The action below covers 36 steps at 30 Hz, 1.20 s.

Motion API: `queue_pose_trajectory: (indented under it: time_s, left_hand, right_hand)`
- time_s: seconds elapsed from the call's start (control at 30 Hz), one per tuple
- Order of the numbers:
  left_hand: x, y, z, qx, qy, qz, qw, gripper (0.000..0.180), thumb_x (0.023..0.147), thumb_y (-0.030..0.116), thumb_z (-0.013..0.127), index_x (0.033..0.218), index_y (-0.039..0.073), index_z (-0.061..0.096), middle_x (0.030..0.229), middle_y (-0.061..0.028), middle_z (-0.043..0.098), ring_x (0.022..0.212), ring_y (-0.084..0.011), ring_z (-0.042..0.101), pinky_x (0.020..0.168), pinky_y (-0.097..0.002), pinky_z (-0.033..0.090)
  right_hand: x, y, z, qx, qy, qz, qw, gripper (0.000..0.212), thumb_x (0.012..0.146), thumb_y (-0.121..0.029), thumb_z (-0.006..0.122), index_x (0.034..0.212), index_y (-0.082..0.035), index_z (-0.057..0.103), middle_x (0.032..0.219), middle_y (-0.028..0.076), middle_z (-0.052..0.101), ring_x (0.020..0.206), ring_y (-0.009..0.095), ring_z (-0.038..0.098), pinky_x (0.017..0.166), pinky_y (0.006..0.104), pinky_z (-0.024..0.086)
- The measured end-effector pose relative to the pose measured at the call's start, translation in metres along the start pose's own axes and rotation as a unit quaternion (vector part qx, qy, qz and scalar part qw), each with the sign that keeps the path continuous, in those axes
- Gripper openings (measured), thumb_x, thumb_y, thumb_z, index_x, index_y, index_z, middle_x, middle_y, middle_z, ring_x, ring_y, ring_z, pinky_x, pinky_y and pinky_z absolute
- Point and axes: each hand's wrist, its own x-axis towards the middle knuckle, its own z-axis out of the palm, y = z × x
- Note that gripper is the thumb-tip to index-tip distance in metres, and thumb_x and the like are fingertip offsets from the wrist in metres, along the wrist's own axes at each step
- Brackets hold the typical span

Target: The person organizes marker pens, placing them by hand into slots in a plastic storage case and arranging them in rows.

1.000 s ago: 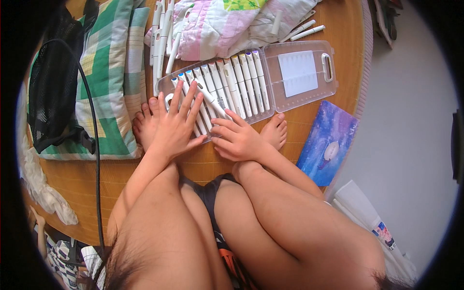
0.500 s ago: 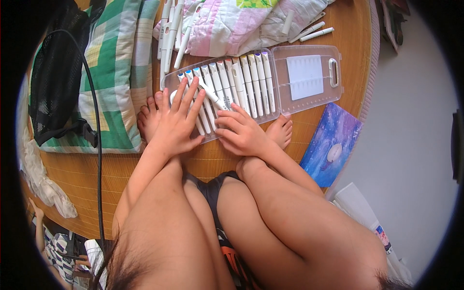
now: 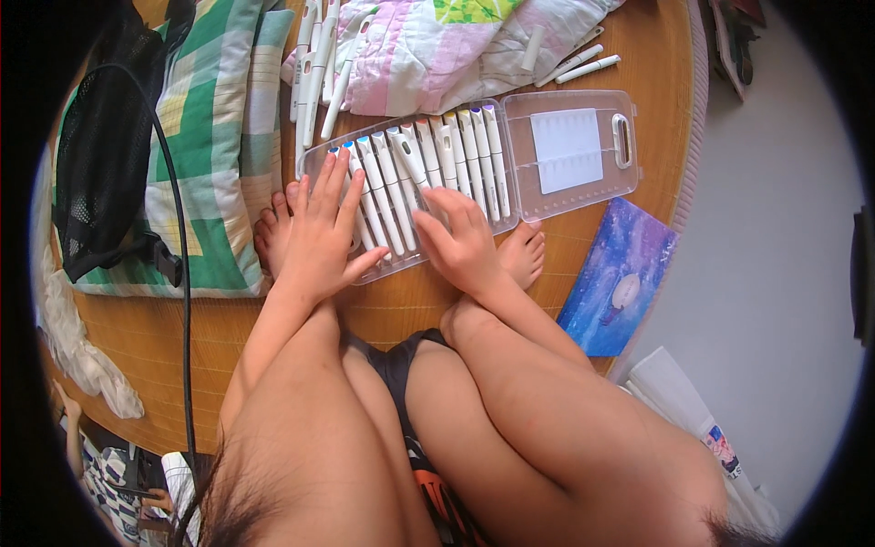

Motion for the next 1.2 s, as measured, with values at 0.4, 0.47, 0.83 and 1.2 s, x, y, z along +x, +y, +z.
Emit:
queue_pose_trajectory:
  time_s: [0.4, 0.47, 0.83, 1.2]
  left_hand:
    - [0.008, 0.005, 0.001, 0.110, -0.069, 0.035, 0.991, 0.071, 0.066, 0.045, 0.052, 0.123, 0.011, 0.026, 0.131, -0.0091, 0.015, 0.121, -0.0236, 0.012, 0.096, -0.0417, 0.012]
    - [0.011, 0.006, 0.003, 0.111, -0.074, 0.035, 0.990, 0.071, 0.066, 0.044, 0.052, 0.123, 0.011, 0.026, 0.131, -0.0093, 0.015, 0.122, -0.0234, 0.012, 0.096, -0.0409, 0.011]
    - [-0.005, -0.001, -0.002, 0.055, 0.010, -0.045, 0.997, 0.064, 0.067, 0.028, 0.057, 0.118, 0.001, 0.031, 0.126, -0.0143, 0.025, 0.117, -0.0274, 0.022, 0.094, -0.0414, 0.019]
    - [0.002, 0.000, -0.002, 0.029, 0.077, -0.105, 0.991, 0.050, 0.067, 0.019, 0.055, 0.111, 0.000, 0.039, 0.117, -0.0122, 0.035, 0.109, -0.0264, 0.033, 0.091, -0.0416, 0.023]
  right_hand:
    - [0.019, 0.002, -0.002, -0.012, 0.050, 0.155, 0.987, 0.028, 0.059, 0.002, 0.055, 0.086, -0.001, 0.051, 0.099, 0.014, 0.042, 0.088, 0.030, 0.041, 0.074, 0.0366, 0.037]
    - [0.020, 0.005, -0.005, -0.031, 0.061, 0.179, 0.982, 0.029, 0.057, 0.004, 0.053, 0.086, 0.000, 0.051, 0.101, 0.016, 0.040, 0.089, 0.031, 0.039, 0.073, 0.0370, 0.037]
    - [0.040, 0.094, -0.065, -0.162, 0.244, 0.199, 0.935, 0.028, 0.057, 0.003, 0.053, 0.084, -0.004, 0.055, 0.094, 0.013, 0.043, 0.087, 0.028, 0.043, 0.071, 0.0352, 0.040]
    - [0.069, 0.031, -0.019, 0.128, 0.161, 0.103, 0.973, 0.027, 0.057, 0.000, 0.060, 0.082, -0.010, 0.058, 0.081, 0.008, 0.051, 0.076, 0.023, 0.046, 0.070, 0.0337, 0.035]
